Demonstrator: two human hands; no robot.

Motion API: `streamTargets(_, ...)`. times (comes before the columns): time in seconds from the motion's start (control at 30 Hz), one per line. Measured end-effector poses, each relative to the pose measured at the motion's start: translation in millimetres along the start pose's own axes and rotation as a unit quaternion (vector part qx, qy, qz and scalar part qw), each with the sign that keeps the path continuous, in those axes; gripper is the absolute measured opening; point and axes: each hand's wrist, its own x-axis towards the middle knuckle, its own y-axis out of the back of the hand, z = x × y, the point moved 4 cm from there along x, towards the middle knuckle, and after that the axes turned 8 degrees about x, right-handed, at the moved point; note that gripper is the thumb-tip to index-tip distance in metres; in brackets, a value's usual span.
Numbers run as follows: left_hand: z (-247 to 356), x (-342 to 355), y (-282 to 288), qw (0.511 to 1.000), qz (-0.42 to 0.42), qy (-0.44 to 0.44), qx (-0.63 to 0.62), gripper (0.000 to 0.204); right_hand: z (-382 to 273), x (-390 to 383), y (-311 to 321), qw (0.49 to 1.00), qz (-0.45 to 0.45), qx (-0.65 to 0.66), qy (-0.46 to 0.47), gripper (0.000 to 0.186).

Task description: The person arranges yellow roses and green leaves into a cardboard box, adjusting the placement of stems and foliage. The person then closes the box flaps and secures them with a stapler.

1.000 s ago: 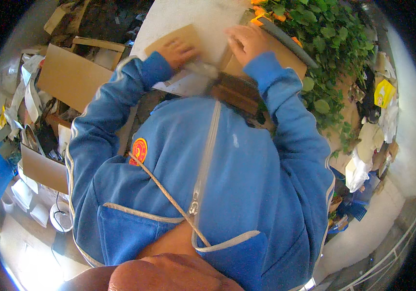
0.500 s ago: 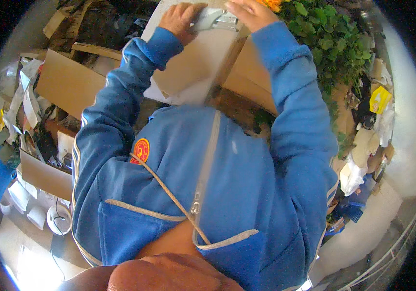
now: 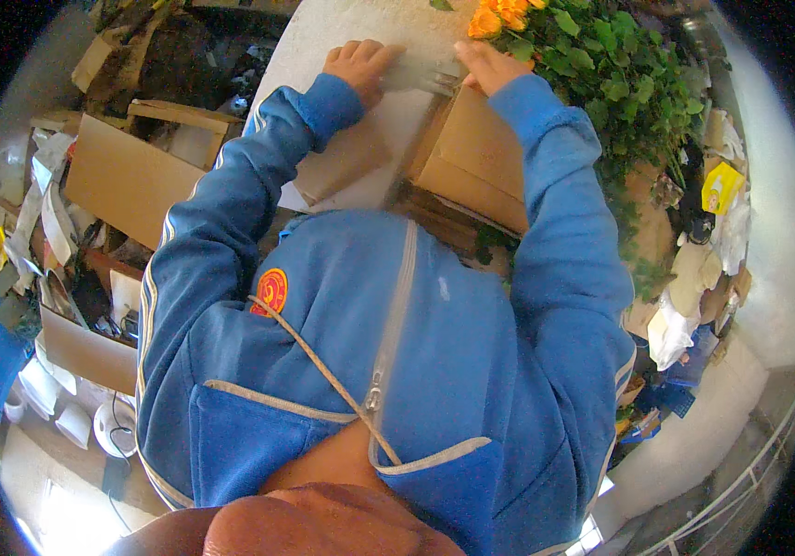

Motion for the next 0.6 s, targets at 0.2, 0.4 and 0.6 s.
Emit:
streamTargets(0.2,12,3,11,0.999,0.031,0.005,0.031,0.048,-5,-4,2,0.998,0.020,-0.006,0.057,0.062)
streamTargets(0.4,6,5,9,0.990,-0.121,-0.024,0.067,0.031,-20,-15,12,0.958,0.206,-0.080,0.181,0.043)
streamTargets(0.6,0,14,8,0.977,-0.210,-0.023,0.026,0.024,-14,-119,49,0.877,0.394,0.153,0.230,0.035)
